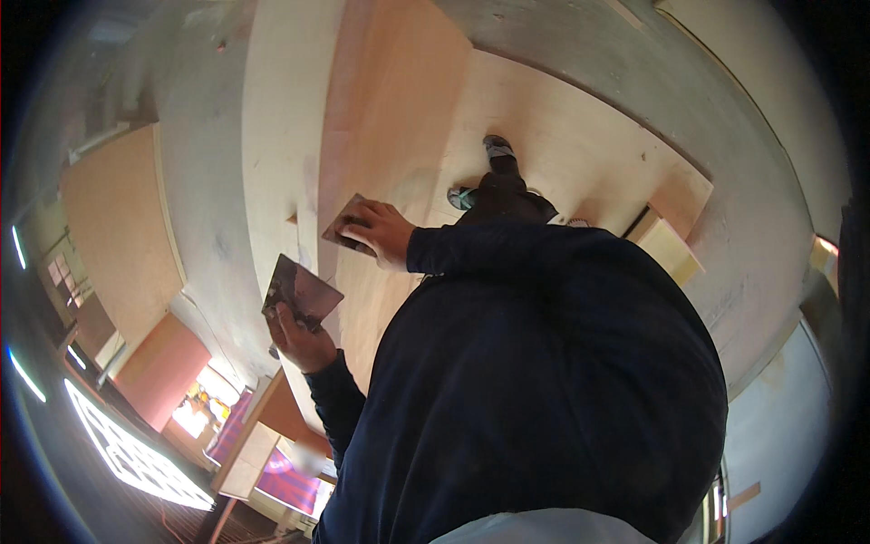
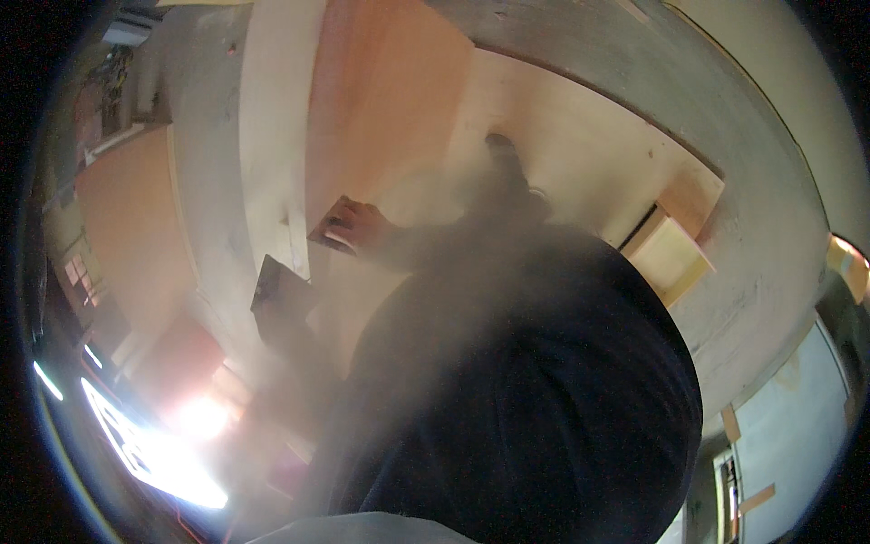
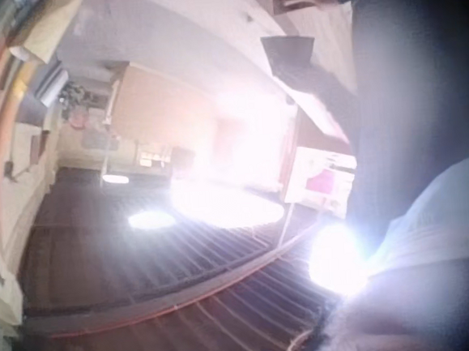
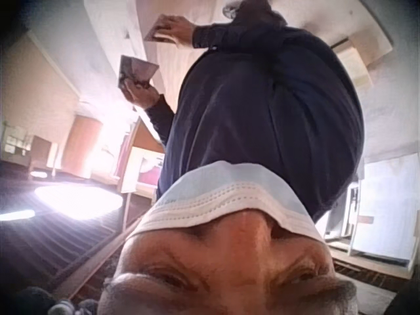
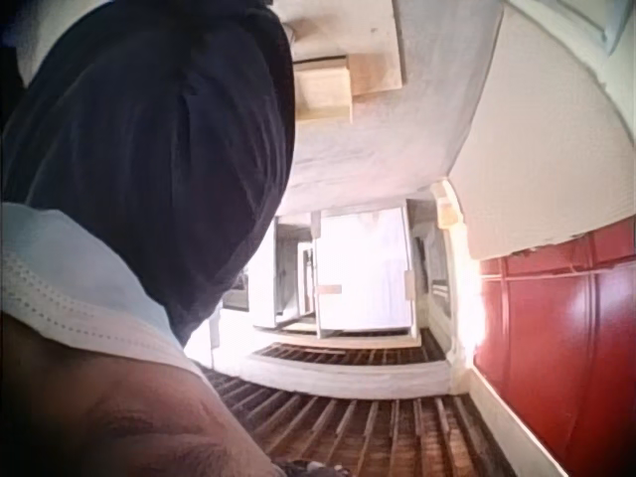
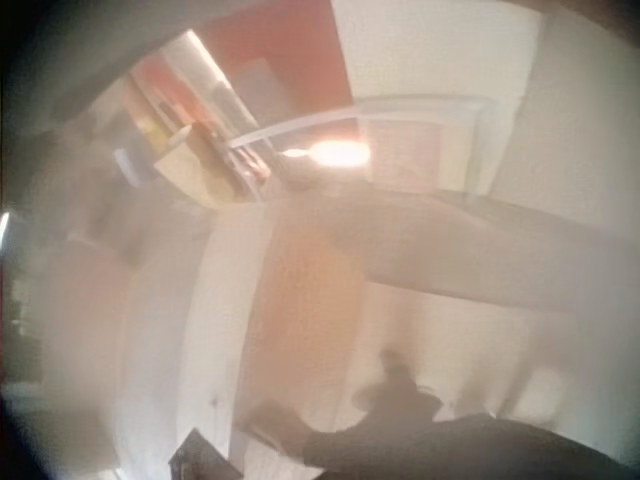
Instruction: Applying putty or wood filler to the seams and edges of a wooden cabinet structure using metal scrapers.
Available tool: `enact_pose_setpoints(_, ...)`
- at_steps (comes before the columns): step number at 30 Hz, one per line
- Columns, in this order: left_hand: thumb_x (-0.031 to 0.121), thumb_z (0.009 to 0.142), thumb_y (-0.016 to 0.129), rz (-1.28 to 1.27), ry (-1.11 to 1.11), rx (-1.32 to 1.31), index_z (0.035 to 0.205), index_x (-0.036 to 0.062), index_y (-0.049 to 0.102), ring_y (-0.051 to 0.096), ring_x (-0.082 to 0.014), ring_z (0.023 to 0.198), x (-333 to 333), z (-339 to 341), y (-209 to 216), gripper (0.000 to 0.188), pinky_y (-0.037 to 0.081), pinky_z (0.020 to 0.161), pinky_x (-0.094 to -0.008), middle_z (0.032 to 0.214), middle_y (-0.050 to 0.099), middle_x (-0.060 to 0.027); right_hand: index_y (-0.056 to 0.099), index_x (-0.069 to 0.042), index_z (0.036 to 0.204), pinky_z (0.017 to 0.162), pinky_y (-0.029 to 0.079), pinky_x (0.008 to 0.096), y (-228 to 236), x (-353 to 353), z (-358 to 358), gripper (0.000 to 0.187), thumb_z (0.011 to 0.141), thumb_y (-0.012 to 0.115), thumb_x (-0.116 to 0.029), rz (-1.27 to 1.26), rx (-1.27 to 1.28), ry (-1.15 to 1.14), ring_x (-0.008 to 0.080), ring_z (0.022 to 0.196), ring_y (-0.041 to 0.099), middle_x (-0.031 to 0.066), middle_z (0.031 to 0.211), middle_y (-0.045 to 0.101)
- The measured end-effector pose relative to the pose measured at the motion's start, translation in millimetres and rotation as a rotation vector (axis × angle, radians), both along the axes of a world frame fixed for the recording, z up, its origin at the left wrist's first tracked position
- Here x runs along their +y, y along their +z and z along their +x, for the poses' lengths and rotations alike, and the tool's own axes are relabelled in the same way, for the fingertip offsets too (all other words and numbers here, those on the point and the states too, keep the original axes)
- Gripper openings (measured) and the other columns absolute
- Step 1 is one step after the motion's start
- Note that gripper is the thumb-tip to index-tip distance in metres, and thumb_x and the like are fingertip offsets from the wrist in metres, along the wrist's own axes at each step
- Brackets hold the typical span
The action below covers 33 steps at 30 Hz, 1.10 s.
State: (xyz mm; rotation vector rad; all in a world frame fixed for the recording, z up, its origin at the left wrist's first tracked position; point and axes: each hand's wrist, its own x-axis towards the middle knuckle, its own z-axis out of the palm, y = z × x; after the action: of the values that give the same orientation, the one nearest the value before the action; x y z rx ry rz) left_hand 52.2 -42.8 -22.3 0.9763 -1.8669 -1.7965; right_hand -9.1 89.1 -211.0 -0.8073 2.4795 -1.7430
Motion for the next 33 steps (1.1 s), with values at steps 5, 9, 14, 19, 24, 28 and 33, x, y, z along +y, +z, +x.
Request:
enact_pose_setpoints(5, 0.004, 0.094, 0.052, -1.399, -0.641, -0.271, 0.115, -0.0063, 0.053, 0.061, -0.0290, 0.097, 13, -34, -5, 0.023, 0.054, 0.078, -0.0355, 0.110, 0.056, -0.0193, 0.052, -0.014, 0.126, 0.098, 0.040, 0.0484, 10, 42, -2, 0.066, 0.065, 0.069, 0.005, -0.163, -0.189, 0.019, 0.0384, 0.122, 0.042, 0.0127, 0.128, 0.046)
enact_pose_setpoints(9, 0.015, 0.093, 0.056, -0.442, -0.444, -0.114, 0.116, -0.0045, 0.053, 0.061, -0.0267, 0.098, 29, -62, -16, 0.030, 0.054, 0.078, -0.0332, 0.109, 0.059, -0.0168, 0.052, -0.013, 0.125, 0.098, 0.041, 0.0459, 5, 56, -3, 0.062, 0.068, 0.064, 0.007, -0.229, -0.338, 0.034, 0.0369, 0.120, 0.044, 0.0127, 0.125, 0.048)
enact_pose_setpoints(14, 0.024, 0.093, 0.054, -0.195, -0.456, -0.097, 0.117, -0.0033, 0.054, 0.061, -0.0242, 0.099, 41, -82, -16, 0.036, 0.052, 0.081, -0.0328, 0.111, 0.060, -0.0151, 0.053, -0.012, 0.125, 0.098, 0.041, 0.0450, -2, 60, -1, 0.061, 0.067, 0.059, 0.008, -0.251, -0.386, -0.057, 0.0369, 0.119, 0.044, 0.0135, 0.126, 0.049)
enact_pose_setpoints(19, 0.023, 0.094, 0.053, -0.603, -0.687, -0.097, 0.116, -0.0044, 0.054, 0.060, -0.0267, 0.099, 27, -79, -9, 0.036, 0.050, 0.081, -0.0389, 0.110, 0.060, -0.0167, 0.057, -0.008, 0.121, 0.102, 0.038, 0.0424, -22, 55, 6, 0.057, 0.066, 0.054, 0.008, -0.409, -0.400, -0.163, 0.0372, 0.117, 0.047, 0.0171, 0.122, 0.053)
enact_pose_setpoints(24, 0.021, 0.095, 0.051, -0.524, -0.634, -0.184, 0.116, -0.0030, 0.054, 0.059, -0.0229, 0.098, -4, -63, -1, 0.032, 0.049, 0.083, -0.0352, 0.109, 0.061, -0.0125, 0.058, -0.005, 0.118, 0.095, 0.044, 0.0409, -39, 46, 3, 0.058, 0.063, 0.046, 0.010, -0.275, -0.181, -0.516, 0.0359, 0.114, 0.049, 0.0173, 0.120, 0.054)
enact_pose_setpoints(28, 0.021, 0.097, 0.050, -0.205, -0.577, -0.037, 0.116, -0.0018, 0.053, 0.059, -0.0186, 0.098, -27, -29, 9, 0.030, 0.049, 0.084, -0.0310, 0.110, 0.061, -0.0099, 0.056, -0.008, 0.117, 0.097, 0.042, 0.0423, -44, 28, -16, 0.055, 0.065, 0.056, 0.009, -0.418, -0.163, -0.677, 0.0389, 0.115, 0.048, 0.0172, 0.120, 0.053)
enact_pose_setpoints(33, 0.020, 0.097, 0.050, -0.364, -0.562, -0.034, 0.115, -0.0007, 0.052, 0.060, -0.0178, 0.099, -64, 8, 18, 0.027, 0.050, 0.085, -0.0305, 0.111, 0.060, -0.0101, 0.053, -0.011, 0.117, 0.098, 0.041, 0.0437, -38, -8, -42, 0.059, 0.062, 0.070, 0.004, -0.101, 0.057, -0.808, 0.0394, 0.115, 0.047, 0.0170, 0.123, 0.051)
